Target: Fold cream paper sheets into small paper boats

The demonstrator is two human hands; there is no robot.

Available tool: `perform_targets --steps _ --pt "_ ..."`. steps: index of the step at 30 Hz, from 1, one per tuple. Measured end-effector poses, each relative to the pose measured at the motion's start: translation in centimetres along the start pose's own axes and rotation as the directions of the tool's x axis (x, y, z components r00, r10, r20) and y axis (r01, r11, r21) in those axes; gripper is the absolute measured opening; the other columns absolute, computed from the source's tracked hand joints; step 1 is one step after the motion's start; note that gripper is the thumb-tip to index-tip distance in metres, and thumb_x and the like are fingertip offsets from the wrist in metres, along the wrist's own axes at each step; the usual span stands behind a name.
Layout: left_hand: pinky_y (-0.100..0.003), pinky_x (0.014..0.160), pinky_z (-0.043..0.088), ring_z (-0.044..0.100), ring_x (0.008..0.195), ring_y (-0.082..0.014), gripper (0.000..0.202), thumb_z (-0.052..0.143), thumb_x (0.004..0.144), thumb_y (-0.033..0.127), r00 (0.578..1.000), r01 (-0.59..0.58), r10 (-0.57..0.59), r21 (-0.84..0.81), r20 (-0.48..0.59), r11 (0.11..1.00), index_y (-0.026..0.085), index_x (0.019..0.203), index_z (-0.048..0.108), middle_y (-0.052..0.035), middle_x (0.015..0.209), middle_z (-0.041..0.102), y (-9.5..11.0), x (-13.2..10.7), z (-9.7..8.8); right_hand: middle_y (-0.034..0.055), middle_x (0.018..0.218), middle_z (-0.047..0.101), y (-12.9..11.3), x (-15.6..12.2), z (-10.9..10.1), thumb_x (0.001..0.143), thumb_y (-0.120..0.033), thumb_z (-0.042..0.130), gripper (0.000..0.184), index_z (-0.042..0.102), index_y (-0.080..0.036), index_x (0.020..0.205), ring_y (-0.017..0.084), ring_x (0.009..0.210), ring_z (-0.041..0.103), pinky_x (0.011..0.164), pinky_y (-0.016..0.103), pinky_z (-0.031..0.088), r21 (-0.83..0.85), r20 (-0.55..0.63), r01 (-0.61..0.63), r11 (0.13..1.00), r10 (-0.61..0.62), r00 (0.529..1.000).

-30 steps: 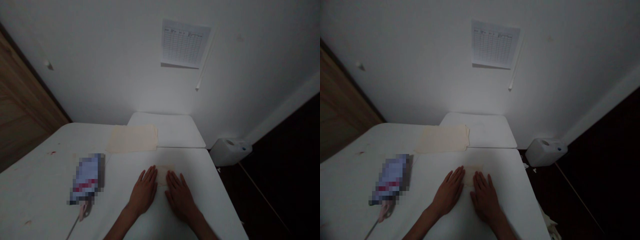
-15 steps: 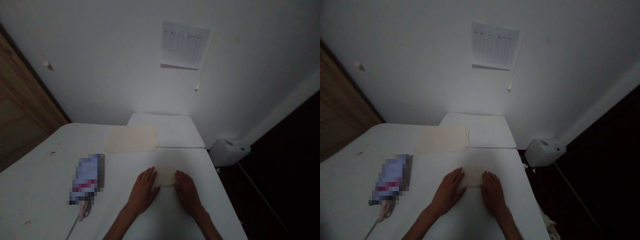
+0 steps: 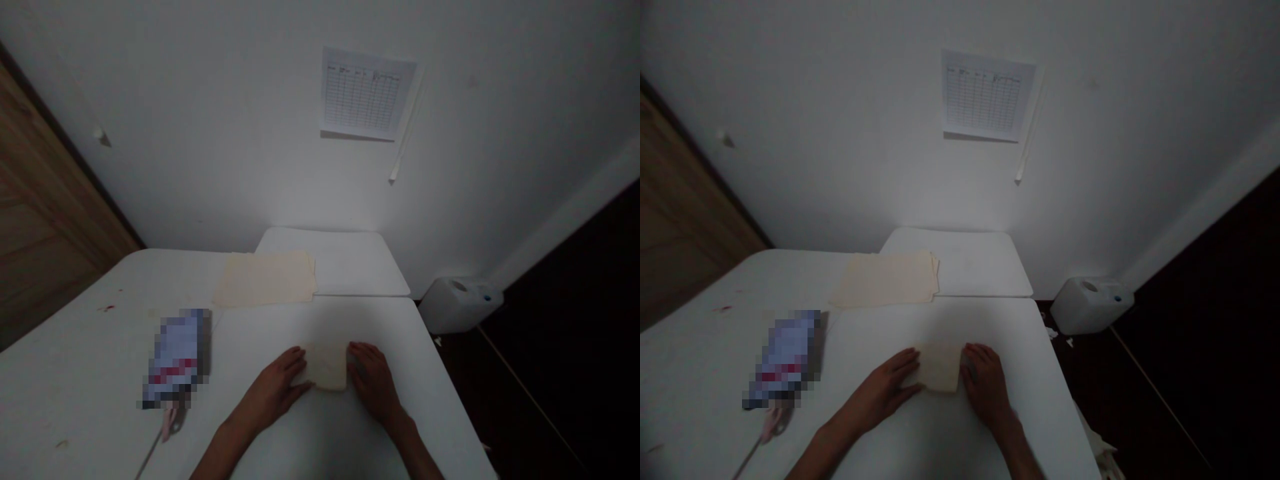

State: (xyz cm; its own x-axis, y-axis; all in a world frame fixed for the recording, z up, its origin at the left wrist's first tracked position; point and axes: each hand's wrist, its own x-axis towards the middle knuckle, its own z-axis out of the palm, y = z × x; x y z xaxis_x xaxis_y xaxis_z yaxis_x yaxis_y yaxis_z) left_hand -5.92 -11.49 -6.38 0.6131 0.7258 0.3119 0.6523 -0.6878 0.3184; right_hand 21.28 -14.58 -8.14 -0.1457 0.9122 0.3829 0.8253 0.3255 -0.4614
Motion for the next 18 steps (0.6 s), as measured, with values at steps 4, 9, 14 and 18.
perform_targets --steps 4,9,14,18 --pt "-0.041 0.104 0.046 0.049 0.127 -0.0261 0.036 0.063 0.084 0.032 0.997 0.032 -0.028 -0.060 0.065 0.998 0.019 0.118 0.063 -0.0110 0.137 0.053 -0.1 -0.4 -0.7 0.0089 0.122 0.063 -0.1 0.1 -0.1 0.094 -0.028 0.044 0.032 0.060 -0.020 0.122 0.023 0.115 0.055 0.101 0.045 0.043 0.029 -0.004 -0.015 0.999 0.015 1.000" --pt "-0.042 0.103 0.047 0.050 0.127 -0.0248 0.030 0.056 0.086 0.023 0.998 0.028 -0.023 -0.104 0.051 0.994 0.020 0.115 0.063 -0.0100 0.136 0.055 0.3 -0.2 -1.3 0.0097 0.120 0.064 0.0 0.1 -0.1 0.095 -0.030 0.043 0.032 0.061 -0.021 0.120 0.024 0.114 0.056 0.099 0.047 0.044 0.071 -0.022 -0.010 0.997 0.012 1.000" --pt "-0.038 0.099 0.050 0.060 0.114 -0.0213 0.027 0.042 0.094 0.023 0.998 -0.046 0.052 -0.137 0.041 0.989 0.023 0.101 0.068 -0.0065 0.115 0.068 1.2 0.5 -2.4 0.0099 0.115 0.065 0.0 -0.1 0.0 0.096 -0.034 0.043 0.032 0.061 -0.021 0.118 0.024 0.109 0.058 0.096 0.045 0.046 0.132 -0.054 -0.060 0.989 0.068 0.996" --pt "-0.032 0.085 0.056 0.069 0.092 -0.0200 0.030 0.041 0.096 0.031 0.998 0.038 -0.048 -0.236 -0.035 0.971 0.023 0.099 0.069 -0.0063 0.098 0.073 1.8 0.9 -2.5 0.0108 0.114 0.065 -0.1 -0.4 0.3 0.096 -0.038 0.042 0.035 0.058 -0.021 0.122 0.025 0.107 0.059 0.092 0.044 0.049 0.152 -0.146 -0.129 0.980 0.152 0.978"
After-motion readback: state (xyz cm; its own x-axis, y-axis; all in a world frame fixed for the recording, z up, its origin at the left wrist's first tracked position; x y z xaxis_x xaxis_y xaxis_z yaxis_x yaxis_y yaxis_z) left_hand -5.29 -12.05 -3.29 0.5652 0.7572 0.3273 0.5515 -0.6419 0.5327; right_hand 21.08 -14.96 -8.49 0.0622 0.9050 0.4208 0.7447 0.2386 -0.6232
